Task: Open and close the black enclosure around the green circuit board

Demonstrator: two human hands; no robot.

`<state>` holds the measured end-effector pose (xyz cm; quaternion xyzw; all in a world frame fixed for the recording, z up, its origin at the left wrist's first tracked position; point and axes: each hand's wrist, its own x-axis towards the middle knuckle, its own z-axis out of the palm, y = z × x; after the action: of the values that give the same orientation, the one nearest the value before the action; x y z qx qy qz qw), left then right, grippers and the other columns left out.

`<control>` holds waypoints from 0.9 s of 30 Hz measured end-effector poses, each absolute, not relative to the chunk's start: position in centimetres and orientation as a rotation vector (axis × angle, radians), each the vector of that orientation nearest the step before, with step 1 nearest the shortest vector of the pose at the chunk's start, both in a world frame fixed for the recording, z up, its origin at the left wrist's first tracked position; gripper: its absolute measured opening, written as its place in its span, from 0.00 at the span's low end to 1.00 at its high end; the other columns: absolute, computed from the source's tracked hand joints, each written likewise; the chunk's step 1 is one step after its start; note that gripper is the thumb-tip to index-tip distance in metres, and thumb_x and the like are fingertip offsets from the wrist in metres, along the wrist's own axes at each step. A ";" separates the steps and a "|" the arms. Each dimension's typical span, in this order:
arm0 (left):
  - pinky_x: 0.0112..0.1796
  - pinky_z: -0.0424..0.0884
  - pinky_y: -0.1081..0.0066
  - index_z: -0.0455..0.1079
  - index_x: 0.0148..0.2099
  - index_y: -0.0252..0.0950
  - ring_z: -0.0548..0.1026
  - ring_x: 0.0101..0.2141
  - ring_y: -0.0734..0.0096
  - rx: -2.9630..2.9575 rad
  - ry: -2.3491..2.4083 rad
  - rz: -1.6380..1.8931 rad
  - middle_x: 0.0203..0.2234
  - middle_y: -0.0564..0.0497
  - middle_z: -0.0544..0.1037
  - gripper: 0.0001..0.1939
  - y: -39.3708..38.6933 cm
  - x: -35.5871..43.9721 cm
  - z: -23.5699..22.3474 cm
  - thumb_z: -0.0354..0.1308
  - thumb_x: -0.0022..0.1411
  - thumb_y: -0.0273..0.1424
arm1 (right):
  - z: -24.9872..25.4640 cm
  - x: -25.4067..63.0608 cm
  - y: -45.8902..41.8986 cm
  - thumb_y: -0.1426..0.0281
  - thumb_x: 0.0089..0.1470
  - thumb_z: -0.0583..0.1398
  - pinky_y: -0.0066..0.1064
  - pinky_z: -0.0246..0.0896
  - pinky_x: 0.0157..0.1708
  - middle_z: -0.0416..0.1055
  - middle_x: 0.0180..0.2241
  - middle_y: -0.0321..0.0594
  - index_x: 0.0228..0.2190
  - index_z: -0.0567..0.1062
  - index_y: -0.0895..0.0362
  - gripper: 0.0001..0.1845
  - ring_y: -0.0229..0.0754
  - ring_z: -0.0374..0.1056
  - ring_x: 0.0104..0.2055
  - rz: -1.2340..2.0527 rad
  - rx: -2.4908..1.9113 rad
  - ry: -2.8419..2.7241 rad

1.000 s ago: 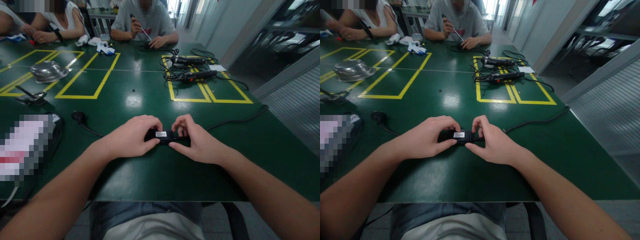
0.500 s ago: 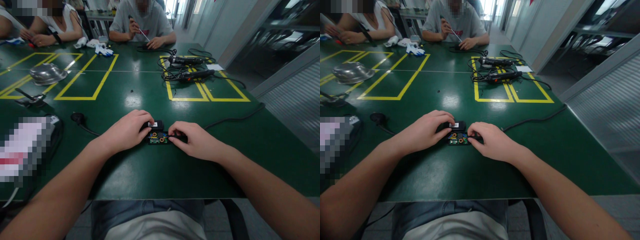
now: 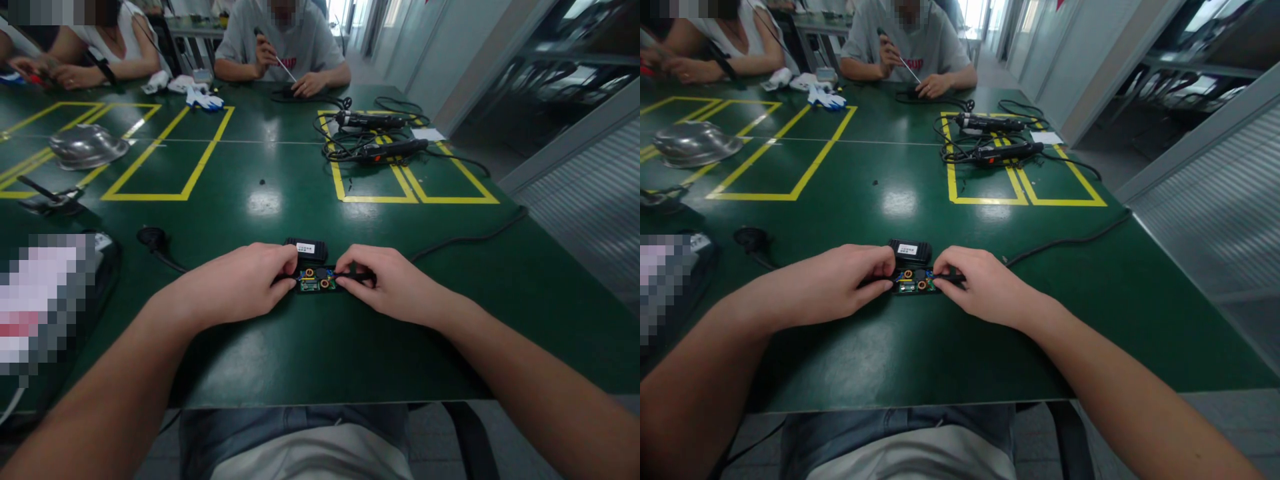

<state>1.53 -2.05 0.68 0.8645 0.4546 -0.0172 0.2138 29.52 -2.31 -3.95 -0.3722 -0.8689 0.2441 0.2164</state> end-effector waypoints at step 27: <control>0.32 0.65 0.70 0.72 0.38 0.40 0.76 0.29 0.67 2.341 1.156 0.020 0.31 0.53 0.81 0.04 -1.7 0.9 1.4 0.58 0.69 0.30 | -2.9 29.9 -2.2 0.75 0.64 0.61 0.32 0.66 0.34 0.77 0.35 0.39 0.35 0.74 0.53 0.06 0.41 0.71 0.32 0.700 -0.963 -2.403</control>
<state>0.88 -1.65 1.36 0.8652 0.4273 0.0072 0.2624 29.89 -2.24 -2.87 -0.3495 -0.8725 0.2540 0.2280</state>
